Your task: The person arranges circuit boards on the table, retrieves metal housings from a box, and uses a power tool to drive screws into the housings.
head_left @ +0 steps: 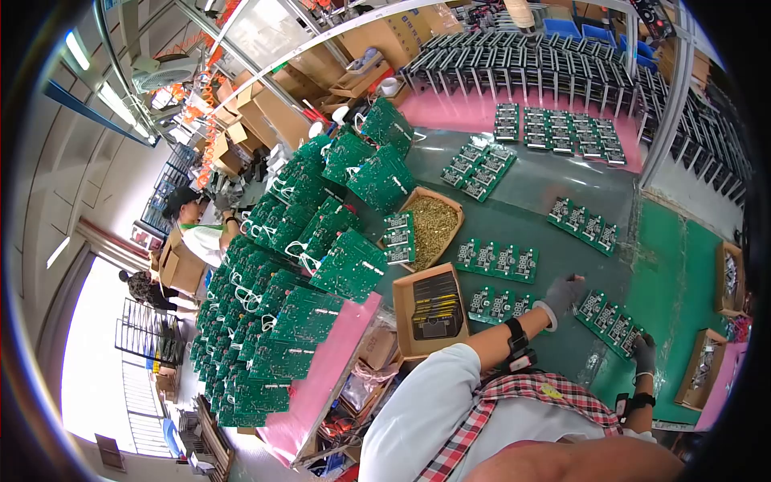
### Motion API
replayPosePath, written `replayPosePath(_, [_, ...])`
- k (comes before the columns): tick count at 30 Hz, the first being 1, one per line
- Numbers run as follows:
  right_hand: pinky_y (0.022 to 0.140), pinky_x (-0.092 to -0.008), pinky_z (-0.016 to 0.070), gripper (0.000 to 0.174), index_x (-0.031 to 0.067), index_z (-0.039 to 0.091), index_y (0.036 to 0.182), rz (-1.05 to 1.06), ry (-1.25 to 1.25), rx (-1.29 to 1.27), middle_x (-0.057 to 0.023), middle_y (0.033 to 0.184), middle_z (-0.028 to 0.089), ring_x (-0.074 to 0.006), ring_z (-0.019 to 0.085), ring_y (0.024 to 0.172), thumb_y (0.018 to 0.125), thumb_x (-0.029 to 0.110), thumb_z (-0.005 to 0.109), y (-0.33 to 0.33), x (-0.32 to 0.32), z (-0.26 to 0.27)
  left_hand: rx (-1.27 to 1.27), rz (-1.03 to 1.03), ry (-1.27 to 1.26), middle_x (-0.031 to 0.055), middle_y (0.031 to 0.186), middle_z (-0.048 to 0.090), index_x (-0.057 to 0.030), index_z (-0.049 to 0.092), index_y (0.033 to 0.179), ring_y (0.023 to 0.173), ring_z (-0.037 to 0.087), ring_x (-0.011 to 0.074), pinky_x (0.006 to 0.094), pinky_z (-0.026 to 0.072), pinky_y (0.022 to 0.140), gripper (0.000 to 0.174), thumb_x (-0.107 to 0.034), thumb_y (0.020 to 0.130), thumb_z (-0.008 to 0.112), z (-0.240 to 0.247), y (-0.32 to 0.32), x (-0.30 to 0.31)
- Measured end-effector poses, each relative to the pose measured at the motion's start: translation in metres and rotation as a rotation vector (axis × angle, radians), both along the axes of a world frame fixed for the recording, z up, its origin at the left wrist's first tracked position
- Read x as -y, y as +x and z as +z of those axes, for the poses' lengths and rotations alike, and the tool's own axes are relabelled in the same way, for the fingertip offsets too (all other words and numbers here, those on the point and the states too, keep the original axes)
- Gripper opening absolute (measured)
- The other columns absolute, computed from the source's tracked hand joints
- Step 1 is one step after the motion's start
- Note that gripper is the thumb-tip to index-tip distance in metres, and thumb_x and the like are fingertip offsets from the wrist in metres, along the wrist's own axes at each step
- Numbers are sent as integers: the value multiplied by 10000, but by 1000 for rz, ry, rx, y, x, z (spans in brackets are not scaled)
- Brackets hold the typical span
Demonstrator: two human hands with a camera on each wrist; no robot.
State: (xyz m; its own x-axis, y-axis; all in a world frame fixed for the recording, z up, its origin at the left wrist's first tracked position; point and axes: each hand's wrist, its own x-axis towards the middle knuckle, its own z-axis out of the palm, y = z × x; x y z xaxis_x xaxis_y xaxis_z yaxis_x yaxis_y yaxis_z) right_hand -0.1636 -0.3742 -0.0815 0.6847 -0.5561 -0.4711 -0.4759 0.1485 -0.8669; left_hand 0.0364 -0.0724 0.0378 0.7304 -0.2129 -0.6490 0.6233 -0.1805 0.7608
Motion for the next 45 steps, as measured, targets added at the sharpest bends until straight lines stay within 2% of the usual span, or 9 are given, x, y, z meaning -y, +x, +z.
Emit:
replayPosePath(8, [630, -276, 476, 475, -58, 394, 1208, 18, 34, -17, -119, 933, 579, -174, 586, 747, 780, 100, 530, 9, -5, 1, -34, -250, 172, 50, 741, 584, -76, 556, 899, 642, 565, 185, 322, 466, 575, 174, -217, 798, 543, 33, -3, -24])
replayPosePath(14, [367, -277, 396, 566, 2, 364, 1239, 60, 25, -90, -65, 770, 569, -154, 542, 516, 721, 150, 536, 6, -3, 11, -221, 204, -311, 54, 650, 521, -86, 484, 837, 504, 511, 189, 346, 445, 455, 68, -82, 806, 423, 9, -3, -28])
replayPosePath(19, [415, -234, 408, 456, 18, 435, 1184, 36, -26, -73, -38, 755, 574, -116, 550, 581, 754, 134, 530, 8, -5, 27, 44, -49, -441, 53, 670, 502, -61, 483, 831, 523, 500, 163, 329, 438, 423, 141, 20, 767, 387, 0, 0, -49])
replayPosePath(30, [502, -262, 447, 536, 4, 379, 1213, 193, -39, 210, -57, 792, 541, -128, 534, 660, 744, 113, 616, 84, -92, 159, 251, 121, -776, 17, 822, 489, -72, 490, 995, 666, 525, 127, 317, 496, 548, 261, 2, 745, 509, 49, 19, -129])
replayPosePath(32, [509, -241, 446, 501, -17, 395, 1186, 309, -52, 300, -43, 761, 556, -109, 538, 636, 751, 100, 613, 104, -121, 182, 754, -50, -177, 10, 722, 483, -48, 505, 1013, 562, 507, 103, 292, 473, 480, 215, -58, 799, 482, 20, 38, -154])
replayPosePath(33, [532, -233, 458, 470, -18, 419, 1160, 294, -23, 223, -37, 765, 557, -103, 548, 648, 750, 104, 614, 111, -146, 212, 334, 192, -353, 7, 665, 487, -31, 540, 947, 532, 504, 116, 274, 465, 495, 181, -60, 770, 522, 120, 11, -161])
replayPosePath(35, [542, -238, 466, 443, -11, 433, 1136, 380, -19, 211, -42, 774, 565, -106, 562, 662, 751, 121, 609, 125, -171, 226, 374, 169, -137, 41, 678, 527, -25, 566, 911, 584, 527, 137, 255, 464, 546, 176, -58, 738, 555, 133, 11, -175])
replayPosePath(38, [533, -241, 467, 435, -3, 438, 1131, 436, 48, 212, -45, 782, 572, -107, 566, 652, 752, 138, 598, 137, -205, 243, 1052, -225, 447, 95, 785, 580, -33, 583, 942, 669, 579, 199, 294, 479, 607, 222, -119, 738, 598, 134, 2, -193])
replayPosePath(45, [553, -240, 463, 484, -33, 428, 1153, 635, 11, 190, -63, 815, 577, -112, 562, 660, 739, 135, 616, 142, -239, 225, 853, -782, 1084, 132, 1027, 566, -63, 479, 1144, 864, 594, 305, 390, 488, 707, 519, -304, 718, 655, 162, -18, -180])
